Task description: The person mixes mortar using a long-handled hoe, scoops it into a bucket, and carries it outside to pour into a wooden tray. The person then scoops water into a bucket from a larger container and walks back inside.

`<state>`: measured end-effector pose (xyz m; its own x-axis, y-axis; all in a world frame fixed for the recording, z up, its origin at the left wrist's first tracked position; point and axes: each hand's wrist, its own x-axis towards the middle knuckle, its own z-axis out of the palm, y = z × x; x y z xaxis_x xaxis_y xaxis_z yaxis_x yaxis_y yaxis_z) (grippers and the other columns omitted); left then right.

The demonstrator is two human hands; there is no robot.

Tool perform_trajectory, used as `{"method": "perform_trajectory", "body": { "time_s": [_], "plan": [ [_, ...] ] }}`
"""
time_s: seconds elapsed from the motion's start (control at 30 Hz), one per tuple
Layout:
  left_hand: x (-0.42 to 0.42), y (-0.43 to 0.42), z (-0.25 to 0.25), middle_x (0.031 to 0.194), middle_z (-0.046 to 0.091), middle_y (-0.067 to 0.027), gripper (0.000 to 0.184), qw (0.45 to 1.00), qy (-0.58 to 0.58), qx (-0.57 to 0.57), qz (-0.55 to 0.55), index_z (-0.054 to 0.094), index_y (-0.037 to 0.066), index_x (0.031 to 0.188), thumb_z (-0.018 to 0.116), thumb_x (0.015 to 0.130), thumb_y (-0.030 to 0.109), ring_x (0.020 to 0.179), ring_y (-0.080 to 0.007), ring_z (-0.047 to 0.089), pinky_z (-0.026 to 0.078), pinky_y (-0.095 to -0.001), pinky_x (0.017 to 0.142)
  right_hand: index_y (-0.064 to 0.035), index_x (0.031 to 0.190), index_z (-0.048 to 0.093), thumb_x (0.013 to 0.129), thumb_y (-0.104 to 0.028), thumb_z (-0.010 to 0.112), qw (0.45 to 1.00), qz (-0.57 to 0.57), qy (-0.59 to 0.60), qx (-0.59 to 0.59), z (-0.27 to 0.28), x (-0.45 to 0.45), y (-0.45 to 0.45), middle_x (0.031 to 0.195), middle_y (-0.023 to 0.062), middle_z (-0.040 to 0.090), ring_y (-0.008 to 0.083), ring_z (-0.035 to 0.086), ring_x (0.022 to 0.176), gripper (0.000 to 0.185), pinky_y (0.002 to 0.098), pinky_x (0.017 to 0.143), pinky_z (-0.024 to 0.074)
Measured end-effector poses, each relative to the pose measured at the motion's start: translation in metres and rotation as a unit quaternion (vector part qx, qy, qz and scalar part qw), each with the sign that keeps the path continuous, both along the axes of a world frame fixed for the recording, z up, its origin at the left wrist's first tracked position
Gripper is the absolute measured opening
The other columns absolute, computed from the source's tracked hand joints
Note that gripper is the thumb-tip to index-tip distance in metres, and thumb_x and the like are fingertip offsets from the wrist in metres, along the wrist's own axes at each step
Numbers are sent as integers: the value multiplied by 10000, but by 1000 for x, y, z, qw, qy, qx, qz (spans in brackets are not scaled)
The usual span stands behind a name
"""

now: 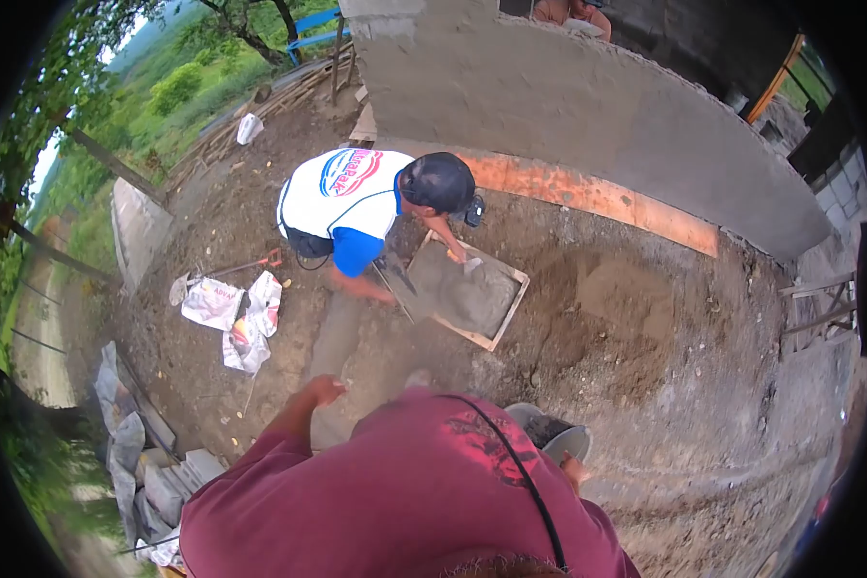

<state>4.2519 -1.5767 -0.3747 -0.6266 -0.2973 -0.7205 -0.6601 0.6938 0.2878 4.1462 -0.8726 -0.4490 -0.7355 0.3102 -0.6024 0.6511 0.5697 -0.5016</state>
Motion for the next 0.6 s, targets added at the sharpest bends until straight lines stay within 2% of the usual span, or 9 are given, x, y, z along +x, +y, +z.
{"method": "perform_trajectory", "body": {
  "time_s": [0.1, 0.2, 0.4, 0.57, 0.6],
  "plan": [
    [1, 0, -5, 1112, 676, -196, 471, 1000, 6, 5, -4, 695, 81, 1118, 669, 849, 467, 1066, -375, 626, 484, -425, 910, -3, 896, 632, 911, -313, 628, 1000, 13, -3, 1, 5, 7, 1, 656, 116, 576, 234, 533, 477, 310, 390, 448, 439],
    [2, 1, -4, 1100, 677, -200, 469, 1000, 2, 6, 0, 695, 85, 1116, 671, 850, 470, 1058, -376, 628, 484, -422, 904, 6, 901, 634, 914, -313, 624, 998, -56, 5, -36, 1, 9, -3, 670, 115, 579, 228, 535, 493, 320, 378, 463, 443],
    [-4, 6, 3, 1072, 682, -208, 444, 1000, -7, 2, -7, 702, 82, 1092, 661, 863, 460, 1049, -371, 632, 481, -421, 900, -8, 935, 617, 904, -261, 629, 994, -99, 17, -51, -5, 9, 2, 697, 99, 567, 210, 527, 520, 255, 364, 466, 430],
    [-1, 7, 2, 1086, 678, -211, 428, 1000, -6, 19, 10, 697, 68, 1096, 645, 879, 433, 1065, -373, 626, 478, -431, 909, -46, 914, 596, 893, -224, 645, 963, -245, -58, -96, 4, -7, -3, 691, 84, 552, 197, 505, 515, 185, 359, 464, 421],
    [0, 7, 0, 1089, 678, -210, 427, 1000, -3, 20, 8, 695, 66, 1101, 643, 881, 429, 1069, -373, 625, 478, -430, 911, -47, 907, 592, 893, -224, 646, 971, -215, -29, -96, 4, -7, -4, 678, 83, 544, 197, 503, 509, 185, 359, 459, 416]
  ]
}}
